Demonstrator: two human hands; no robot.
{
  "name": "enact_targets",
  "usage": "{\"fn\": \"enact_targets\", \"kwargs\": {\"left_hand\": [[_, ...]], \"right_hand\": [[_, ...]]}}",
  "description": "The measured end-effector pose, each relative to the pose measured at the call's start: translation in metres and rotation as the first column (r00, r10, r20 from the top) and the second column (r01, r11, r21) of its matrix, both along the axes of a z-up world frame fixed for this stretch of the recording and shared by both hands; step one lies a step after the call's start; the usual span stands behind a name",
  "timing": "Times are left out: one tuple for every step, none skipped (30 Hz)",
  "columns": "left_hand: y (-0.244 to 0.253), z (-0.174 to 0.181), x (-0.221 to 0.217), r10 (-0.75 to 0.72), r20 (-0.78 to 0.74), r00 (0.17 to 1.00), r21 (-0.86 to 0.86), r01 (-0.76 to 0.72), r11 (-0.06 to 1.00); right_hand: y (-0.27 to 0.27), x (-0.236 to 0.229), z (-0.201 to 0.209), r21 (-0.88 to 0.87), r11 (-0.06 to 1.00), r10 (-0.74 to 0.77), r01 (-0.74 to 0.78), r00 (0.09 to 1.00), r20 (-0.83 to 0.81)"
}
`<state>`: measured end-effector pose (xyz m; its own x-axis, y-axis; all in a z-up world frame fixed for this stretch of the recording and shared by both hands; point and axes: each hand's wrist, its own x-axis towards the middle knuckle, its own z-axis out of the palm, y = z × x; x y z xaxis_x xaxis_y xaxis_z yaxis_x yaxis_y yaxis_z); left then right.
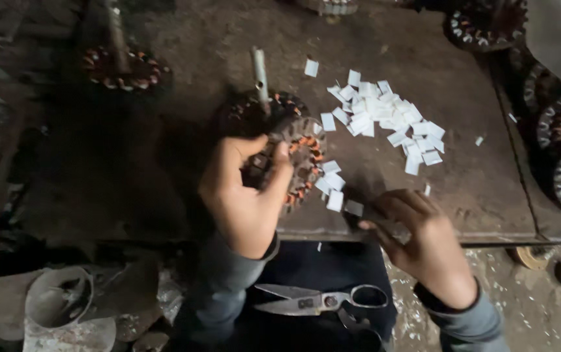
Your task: The person cuts small white rectangular pieces with scissors and inserts them into the slots of a circular motor stator. The person repeats this process for multiple stators on the workbench.
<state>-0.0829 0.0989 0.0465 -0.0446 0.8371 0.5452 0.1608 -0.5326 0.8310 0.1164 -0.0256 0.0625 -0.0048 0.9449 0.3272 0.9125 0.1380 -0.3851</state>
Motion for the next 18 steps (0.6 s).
{"fn": "enact_targets", "kwargs": {"left_hand": [[-0.001, -0.002, 0.0, 0.029, -0.04, 0.999, 0.02, -0.029, 0.999], [-0.002, -0.004, -0.001, 0.033, -0.06, 0.998, 0.057, -0.03, 0.998], [-0.003, -0.006, -0.002, 0.036, -0.078, 0.996, 0.094, -0.028, 0.995], [-0.003, -0.007, -0.003, 0.038, -0.099, 0.994, 0.133, -0.025, 0.991], [-0.003, -0.008, -0.004, -0.041, -0.018, 0.999, 0.002, 0.041, 0.999], [0.0, -0.007, -0.003, -0.11, 0.072, 0.991, -0.118, 0.118, 0.986], [0.002, -0.006, -0.004, -0.168, 0.168, 0.971, -0.229, 0.204, 0.952], [0.002, -0.004, -0.003, -0.185, 0.169, 0.968, -0.193, 0.217, 0.957], [0.002, -0.001, -0.004, -0.203, 0.169, 0.964, -0.157, 0.23, 0.96], [0.0, 0.0, -0.003, -0.218, 0.17, 0.961, -0.126, 0.241, 0.962], [-0.006, 0.001, -0.004, -0.097, 0.039, 0.994, 0.019, 0.096, 0.995], [-0.015, 0.001, -0.005, 0.047, -0.071, 0.996, 0.182, -0.033, 0.983], [-0.025, 0.0, -0.007, 0.204, -0.155, 0.967, 0.352, -0.139, 0.926], [-0.037, -0.003, -0.008, 0.175, -0.124, 0.977, 0.332, -0.125, 0.935], [-0.053, -0.007, -0.009, 0.146, -0.092, 0.985, 0.312, -0.11, 0.944], [-0.066, -0.012, -0.01, 0.118, -0.061, 0.991, 0.294, -0.094, 0.951], [-0.078, -0.02, -0.007, 0.084, -0.049, 0.995, 0.306, -0.065, 0.95], [-0.088, -0.028, -0.004, 0.049, -0.039, 0.998, 0.319, -0.034, 0.947]], "right_hand": [[-0.007, 0.002, -0.006, 0.009, 1.0, -0.022, 0.022, 1.0, -0.002], [-0.012, 0.004, -0.011, 0.006, 0.999, -0.044, 0.045, 0.999, -0.01], [-0.015, 0.006, -0.017, 0.002, 0.998, -0.067, 0.068, 0.998, -0.018], [-0.017, 0.007, -0.021, 0.001, 0.996, -0.09, 0.09, 0.996, -0.029], [-0.018, 0.008, -0.025, 0.012, 0.997, -0.081, 0.082, 0.996, -0.038], [-0.016, 0.009, -0.028, 0.029, 0.997, -0.07, 0.071, 0.996, -0.047], [-0.014, 0.01, -0.03, 0.047, 0.997, -0.058, 0.061, 0.997, -0.055], [-0.012, 0.011, -0.031, 0.037, 0.998, -0.053, 0.056, 0.996, -0.077], [-0.01, 0.012, -0.031, 0.026, 0.998, -0.047, 0.05, 0.994, -0.098], [-0.01, 0.012, -0.03, 0.011, 0.999, -0.04, 0.041, 0.992, -0.119], [-0.012, 0.011, -0.029, 0.022, 0.998, -0.049, 0.052, 0.993, -0.106], [-0.013, 0.01, -0.027, 0.035, 0.998, -0.056, 0.059, 0.994, -0.091], [-0.014, 0.008, -0.024, 0.048, 0.997, -0.063, 0.067, 0.995, -0.076], [-0.015, 0.004, -0.022, 0.069, 0.997, -0.018, 0.019, 1.0, -0.014], [-0.019, -0.002, -0.02, 0.087, 0.996, 0.026, -0.03, 0.998, 0.049], [-0.022, -0.007, -0.019, 0.103, 0.991, 0.068, -0.08, 0.991, 0.111], [-0.025, -0.011, -0.017, 0.126, 0.987, 0.083, -0.102, 0.985, 0.15], [-0.029, -0.015, -0.017, 0.148, 0.981, 0.095, -0.124, 0.978, 0.187]]}}
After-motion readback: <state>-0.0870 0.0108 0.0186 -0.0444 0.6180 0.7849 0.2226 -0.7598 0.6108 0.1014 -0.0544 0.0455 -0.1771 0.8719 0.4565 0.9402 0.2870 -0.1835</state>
